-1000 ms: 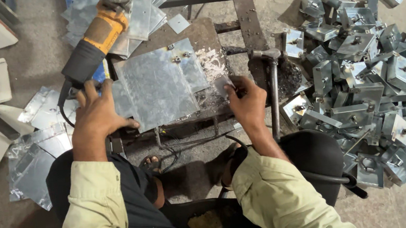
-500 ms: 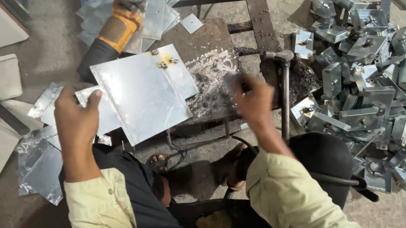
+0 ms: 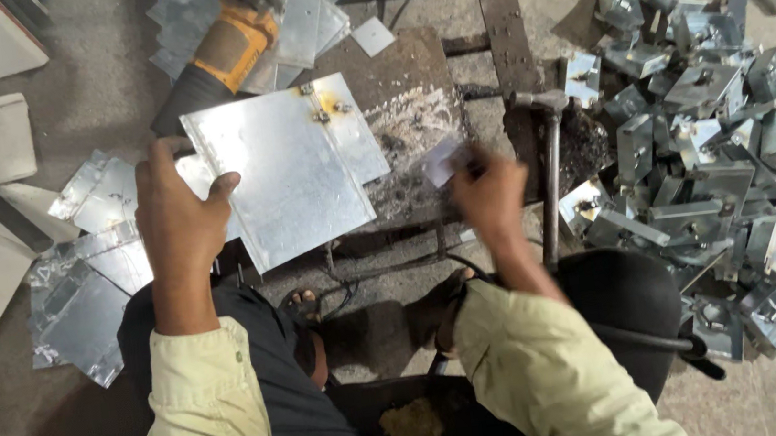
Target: The person uses an angle grinder to smooth the edges of a metal sheet, creating sparks. They then position a small metal piece on the sheet and use a hammer to tap it into place. Finally, they use a welding torch to weld the small piece onto the larger sheet.
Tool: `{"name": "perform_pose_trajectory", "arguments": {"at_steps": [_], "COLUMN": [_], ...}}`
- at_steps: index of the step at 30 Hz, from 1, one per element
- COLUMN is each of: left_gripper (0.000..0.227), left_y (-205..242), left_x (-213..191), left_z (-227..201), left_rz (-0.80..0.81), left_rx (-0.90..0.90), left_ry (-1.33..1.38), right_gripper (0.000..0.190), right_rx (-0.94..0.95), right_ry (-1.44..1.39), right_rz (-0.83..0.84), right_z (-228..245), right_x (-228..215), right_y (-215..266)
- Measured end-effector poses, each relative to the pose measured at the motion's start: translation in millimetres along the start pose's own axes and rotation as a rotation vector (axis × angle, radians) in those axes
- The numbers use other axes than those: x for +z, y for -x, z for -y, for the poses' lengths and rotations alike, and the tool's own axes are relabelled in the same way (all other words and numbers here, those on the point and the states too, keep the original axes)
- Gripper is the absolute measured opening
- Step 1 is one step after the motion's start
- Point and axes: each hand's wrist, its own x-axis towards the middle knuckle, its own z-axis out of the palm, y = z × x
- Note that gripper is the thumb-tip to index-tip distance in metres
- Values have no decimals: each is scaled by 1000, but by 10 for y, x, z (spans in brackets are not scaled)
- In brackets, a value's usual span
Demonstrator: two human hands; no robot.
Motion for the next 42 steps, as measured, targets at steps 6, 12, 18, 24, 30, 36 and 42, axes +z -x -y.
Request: {"name": "perform_pose_trajectory", "arguments": {"at_steps": [6,12,18,24,30,36,42], "left_gripper": [60,60,61,60,66,82,68], "left_y": [-19,22,25,28,11,30,103], "left_x": [-17,-20,-11,-36,-73,-65,195], "left_z": [-17,-35,-69,36,-20,-60,-4], "left_rz": [41,26,25,50,82,238,246], "left_rx": [-34,-35,-50,-12,-27,-142,-48], "left_ry": [25,-16,-4,-25,-73,-133,-238], "right_gripper": [10,13,17,10,31,27,27], "right_rx": [142,-26,18,152,-39,80,33], "right_ry": [-37,18,0,-34,-171,-329,-304], "right_rz": [-52,-35,79,-152,-148,95,59], "right_z": [-82,89,122,-152,-27,378,470], "right_x": [-238,45,186,-296,-368,-66,-100], "right_y": [-214,-6,58,-321,-171,203,210]}}
